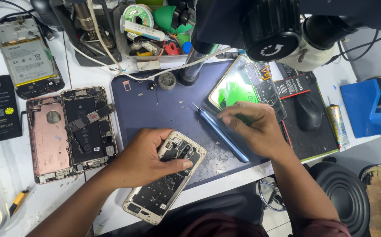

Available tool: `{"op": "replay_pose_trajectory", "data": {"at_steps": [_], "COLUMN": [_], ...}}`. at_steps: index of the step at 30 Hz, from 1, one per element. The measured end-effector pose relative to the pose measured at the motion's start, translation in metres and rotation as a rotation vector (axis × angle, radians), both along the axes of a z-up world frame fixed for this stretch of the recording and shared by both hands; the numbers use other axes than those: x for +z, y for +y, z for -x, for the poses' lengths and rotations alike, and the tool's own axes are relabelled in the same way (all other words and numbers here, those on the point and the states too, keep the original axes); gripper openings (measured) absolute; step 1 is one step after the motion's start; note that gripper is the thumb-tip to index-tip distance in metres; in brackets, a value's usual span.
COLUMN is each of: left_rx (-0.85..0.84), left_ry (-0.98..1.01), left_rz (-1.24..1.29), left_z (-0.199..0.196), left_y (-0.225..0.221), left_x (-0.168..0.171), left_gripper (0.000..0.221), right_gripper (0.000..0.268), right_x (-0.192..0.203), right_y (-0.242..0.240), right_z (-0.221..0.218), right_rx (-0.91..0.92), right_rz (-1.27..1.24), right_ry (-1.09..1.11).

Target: Disassembling a mobile phone using a screwdriver and prying tool on a repair bench

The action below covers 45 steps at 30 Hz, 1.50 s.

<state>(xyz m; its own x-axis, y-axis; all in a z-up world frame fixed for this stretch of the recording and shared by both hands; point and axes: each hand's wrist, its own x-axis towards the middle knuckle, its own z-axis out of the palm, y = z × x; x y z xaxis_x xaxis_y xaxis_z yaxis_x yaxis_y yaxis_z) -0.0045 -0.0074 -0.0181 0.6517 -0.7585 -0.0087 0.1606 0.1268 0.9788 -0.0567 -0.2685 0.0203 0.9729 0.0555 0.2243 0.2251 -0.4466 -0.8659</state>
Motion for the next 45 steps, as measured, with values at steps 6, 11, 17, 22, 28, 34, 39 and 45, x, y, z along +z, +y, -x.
{"op": "replay_pose_trajectory", "data": {"at_steps": [6,11,17,22,28,34,39,45], "left_rx": [0.147,0.391,0.548,0.575,0.353,0.183,0.098,0.847], "left_ry": [0.255,0.309,0.26,0.094,0.181,0.349,-0.068,-1.054], "left_rz": [0.151,0.226,0.213,0.078,-0.078,0.05,-0.114,-0.857], "left_z": [-0.004,-0.02,-0.015,-0.012,0.002,0.021,0.003,-0.071], "left_y": [0.01,0.013,0.001,-0.002,-0.009,-0.018,0.01,0.112], "left_x": [-0.009,-0.028,-0.012,-0.007,-0.016,-0.019,0.016,0.021], "left_gripper": [0.03,0.031,0.023,0.025,0.033,0.051,0.042,0.018], "right_gripper": [0.01,0.022,0.017,0.015,0.041,0.139,0.117,0.108], "right_x": [-0.003,-0.025,-0.035,-0.013,0.01,-0.007,-0.003,0.014], "right_y": [0.001,0.004,-0.002,0.01,0.032,0.057,0.047,0.024], "right_z": [0.002,0.01,0.012,0.023,0.043,0.051,0.049,0.051], "right_rx": [-0.043,-0.079,-0.219,-0.171,0.006,-0.147,-0.151,-0.122], "right_rz": [0.236,0.538,0.822,0.776,0.586,0.951,0.798,0.693], "right_ry": [-0.065,-0.119,-0.163,-0.18,0.08,0.27,0.189,0.217]}}
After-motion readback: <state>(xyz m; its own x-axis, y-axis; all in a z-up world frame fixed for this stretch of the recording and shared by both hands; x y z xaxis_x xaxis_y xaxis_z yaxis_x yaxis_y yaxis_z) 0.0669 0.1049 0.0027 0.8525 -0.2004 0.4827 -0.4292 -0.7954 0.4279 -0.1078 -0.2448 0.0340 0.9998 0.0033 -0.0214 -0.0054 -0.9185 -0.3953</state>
